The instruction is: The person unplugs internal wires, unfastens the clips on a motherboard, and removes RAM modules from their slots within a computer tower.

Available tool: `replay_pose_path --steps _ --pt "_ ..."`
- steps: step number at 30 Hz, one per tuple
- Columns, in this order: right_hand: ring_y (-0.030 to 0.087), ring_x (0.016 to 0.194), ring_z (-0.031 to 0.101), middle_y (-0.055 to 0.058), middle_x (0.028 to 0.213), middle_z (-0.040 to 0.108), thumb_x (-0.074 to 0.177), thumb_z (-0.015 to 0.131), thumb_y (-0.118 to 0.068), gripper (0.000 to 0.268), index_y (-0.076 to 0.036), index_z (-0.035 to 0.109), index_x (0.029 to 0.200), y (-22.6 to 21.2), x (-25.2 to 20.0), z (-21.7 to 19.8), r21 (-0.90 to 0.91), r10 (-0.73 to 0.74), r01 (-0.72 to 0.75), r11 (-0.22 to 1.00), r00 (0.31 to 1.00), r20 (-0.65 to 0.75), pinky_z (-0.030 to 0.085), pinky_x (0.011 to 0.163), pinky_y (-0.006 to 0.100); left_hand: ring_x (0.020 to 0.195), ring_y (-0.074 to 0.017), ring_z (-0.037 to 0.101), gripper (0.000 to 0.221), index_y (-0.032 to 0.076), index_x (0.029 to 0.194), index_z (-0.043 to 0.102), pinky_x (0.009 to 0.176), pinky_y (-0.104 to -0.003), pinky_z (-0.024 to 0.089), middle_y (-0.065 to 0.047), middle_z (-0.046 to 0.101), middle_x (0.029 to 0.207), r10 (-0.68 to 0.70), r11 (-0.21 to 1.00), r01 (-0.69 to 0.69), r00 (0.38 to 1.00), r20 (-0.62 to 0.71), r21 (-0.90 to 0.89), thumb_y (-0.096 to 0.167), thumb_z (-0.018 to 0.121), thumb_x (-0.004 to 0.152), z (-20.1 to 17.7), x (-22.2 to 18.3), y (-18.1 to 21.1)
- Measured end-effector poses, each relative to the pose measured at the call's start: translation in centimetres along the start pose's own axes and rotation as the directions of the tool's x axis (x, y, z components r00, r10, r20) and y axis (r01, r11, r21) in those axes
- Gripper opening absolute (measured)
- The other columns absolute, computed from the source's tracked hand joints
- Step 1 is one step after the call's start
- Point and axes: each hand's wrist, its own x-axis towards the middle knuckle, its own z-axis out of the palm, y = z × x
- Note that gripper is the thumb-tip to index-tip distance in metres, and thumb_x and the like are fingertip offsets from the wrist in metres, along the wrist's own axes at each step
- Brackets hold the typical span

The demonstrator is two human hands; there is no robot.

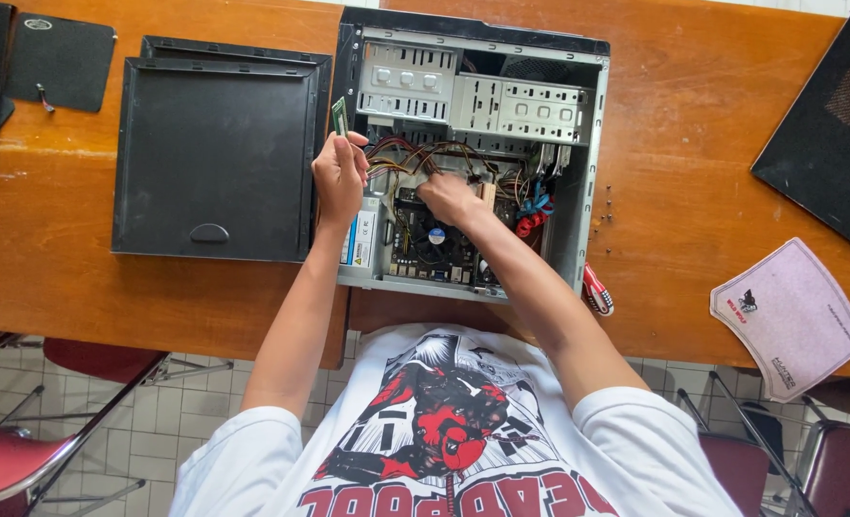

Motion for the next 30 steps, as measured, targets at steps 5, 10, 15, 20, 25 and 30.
replay_pose_path --steps 5,10,15,20,25,30 --pt "0.037 0.065 0.074 0.017 0.068 0.07 0.081 0.068 -0.009 0.011 -0.006 0.073 0.072 -1.1 -0.9 -1.0 0.029 0.031 -0.031 0.999 1.0 0.004 0.059 0.053 0.045 0.046 -0.0133 0.059 0.055 0.008 0.093 0.066 0.046 -0.023 0.05 -0.003 0.061 0.058 0.006 1.0 -0.006 1.0 -0.001 0.003 0.043 0.029 0.114 0.0 0.0 -1.3" --pt "0.039 0.068 0.075 0.019 0.069 0.071 0.08 0.072 -0.009 0.009 -0.006 0.075 0.073 -1.1 -1.0 0.7 0.007 0.048 -0.048 0.999 0.999 0.023 0.06 0.055 0.043 0.044 -0.0157 0.06 0.058 0.005 0.093 0.067 0.044 -0.026 0.05 -0.005 0.061 0.057 0.049 0.999 -0.05 0.999 -0.004 -0.004 0.042 0.028 0.115 -0.1 -0.6 -2.3" --pt "0.037 0.069 0.076 0.02 0.069 0.072 0.082 0.068 -0.012 0.014 -0.006 0.076 0.071 1.0 1.2 0.9 0.116 0.057 -0.063 0.991 0.997 0.059 0.06 0.054 0.045 0.044 -0.0149 0.059 0.055 0.005 0.092 0.068 0.044 -0.024 0.05 -0.005 0.06 0.056 0.074 0.997 -0.075 0.997 -0.032 -0.021 0.039 0.03 0.114 0.1 0.3 -2.2" --pt "0.039 0.072 0.076 0.018 0.074 0.074 0.079 0.081 -0.023 0.016 -0.008 0.079 0.078 -0.3 4.0 0.3 0.136 0.1 -0.127 0.982 0.976 0.194 0.061 0.058 0.051 0.043 -0.0152 0.058 0.054 0.006 0.092 0.068 0.045 -0.025 0.049 -0.004 0.059 0.055 0.07 0.998 -0.07 0.997 -0.035 0.004 0.038 0.031 0.114 0.1 0.4 -0.3" --pt "0.035 0.059 0.072 0.019 0.064 0.068 0.083 0.075 -0.01 0.016 -0.003 0.073 0.069 -2.6 3.6 -0.5 0.076 -0.03 0.028 0.997 0.999 0.017 0.059 0.05 0.045 0.044 -0.0137 0.059 0.056 0.006 0.091 0.067 0.045 -0.023 0.049 -0.003 0.059 0.056 0.05 0.999 -0.049 0.998 -0.044 0.015 0.039 0.029 0.115 0.1 0.4 -0.3" --pt "0.024 0.059 0.071 0.012 0.067 0.066 0.09 0.065 -0.011 0.018 -0.01 0.068 0.071 -3.0 3.1 1.2 -0.144 -0.083 0.077 0.987 0.996 -0.04 0.056 0.049 0.036 0.044 -0.0142 0.059 0.055 0.006 0.091 0.068 0.046 -0.024 0.05 -0.003 0.06 0.056 0.035 0.999 -0.035 0.999 -0.021 0.005 0.038 0.03 0.114 0.3 0.3 -1.7"
